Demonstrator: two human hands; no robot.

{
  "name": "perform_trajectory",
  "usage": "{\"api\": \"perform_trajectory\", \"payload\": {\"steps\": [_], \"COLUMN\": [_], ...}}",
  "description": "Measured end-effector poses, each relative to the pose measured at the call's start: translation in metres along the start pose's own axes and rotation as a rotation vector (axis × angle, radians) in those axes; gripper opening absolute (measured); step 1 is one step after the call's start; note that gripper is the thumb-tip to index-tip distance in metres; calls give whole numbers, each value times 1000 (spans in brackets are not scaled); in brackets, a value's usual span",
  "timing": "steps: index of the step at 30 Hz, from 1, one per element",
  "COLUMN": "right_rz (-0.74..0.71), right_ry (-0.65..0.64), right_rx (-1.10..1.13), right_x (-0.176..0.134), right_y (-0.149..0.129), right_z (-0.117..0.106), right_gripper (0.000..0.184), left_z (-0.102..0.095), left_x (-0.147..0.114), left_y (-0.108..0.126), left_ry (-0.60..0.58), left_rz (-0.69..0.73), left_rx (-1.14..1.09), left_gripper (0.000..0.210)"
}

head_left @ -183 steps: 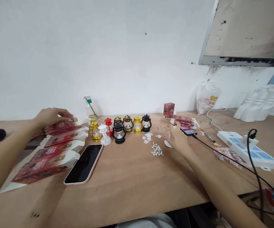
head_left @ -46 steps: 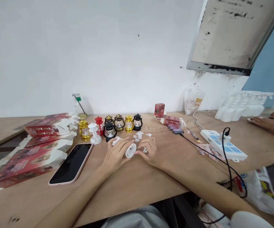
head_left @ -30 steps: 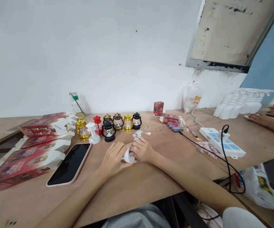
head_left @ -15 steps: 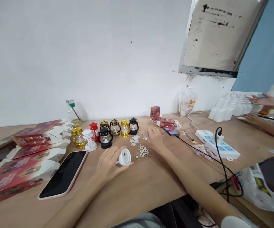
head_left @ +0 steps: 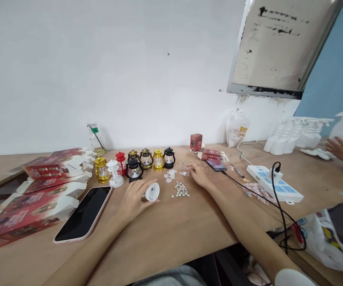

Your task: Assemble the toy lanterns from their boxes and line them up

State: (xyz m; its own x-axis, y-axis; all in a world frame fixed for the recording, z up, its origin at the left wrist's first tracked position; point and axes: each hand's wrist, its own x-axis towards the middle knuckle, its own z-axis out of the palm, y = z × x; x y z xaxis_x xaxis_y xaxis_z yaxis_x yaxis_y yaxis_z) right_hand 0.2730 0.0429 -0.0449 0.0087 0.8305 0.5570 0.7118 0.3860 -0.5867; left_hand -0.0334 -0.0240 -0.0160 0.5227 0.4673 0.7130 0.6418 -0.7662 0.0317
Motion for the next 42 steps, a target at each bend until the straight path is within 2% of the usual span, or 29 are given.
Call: {"api": "perform_trajectory", "payload": {"steps": [4,7,12,14,16,22,25,29,32,34,38,42], "right_rz": [26,25,-96,-151,-143,106,189,279,374,393,205,-34], "right_ry": [107,106,17,-75,-157,-265,-320,-387,-375,-306,-130,-73], "right_rx": [12,36,123,137,175,502,699,832,947,992,855,560], "right_x": [3,1,-13,-19,-23,-23,-23,-25,-27,-28,-32,-41], "right_y": [1,-4,-31,-41,-48,-47,-49,-60,-66,-69,-76,-90], "right_z": [-5,-5,6,11,16,27,27,24,23,23,26,25], "right_gripper": [17,13,17,17,18,29,35,36,34,32,26,20], "left_z": [7,10,11,12,14,16,16,15,14,13,16,23], "left_x": [-1,-2,-3,-4,-5,-6,-5,-4,-3,-2,4,11], "left_y": [-4,-1,8,10,10,6,6,7,9,10,11,11], "left_ry": [-12,-7,-52,-55,-63,-56,-59,-65,-67,-65,-57,-54], "left_rz": [-37,-46,-40,-32,-30,-27,0,27,39,49,68,31], "left_rx": [-119,-167,-183,-198,-212,-205,-192,-171,-155,-148,-133,-106], "left_gripper": [47,49,51,54,54,52,50,49,48,48,47,46]}}
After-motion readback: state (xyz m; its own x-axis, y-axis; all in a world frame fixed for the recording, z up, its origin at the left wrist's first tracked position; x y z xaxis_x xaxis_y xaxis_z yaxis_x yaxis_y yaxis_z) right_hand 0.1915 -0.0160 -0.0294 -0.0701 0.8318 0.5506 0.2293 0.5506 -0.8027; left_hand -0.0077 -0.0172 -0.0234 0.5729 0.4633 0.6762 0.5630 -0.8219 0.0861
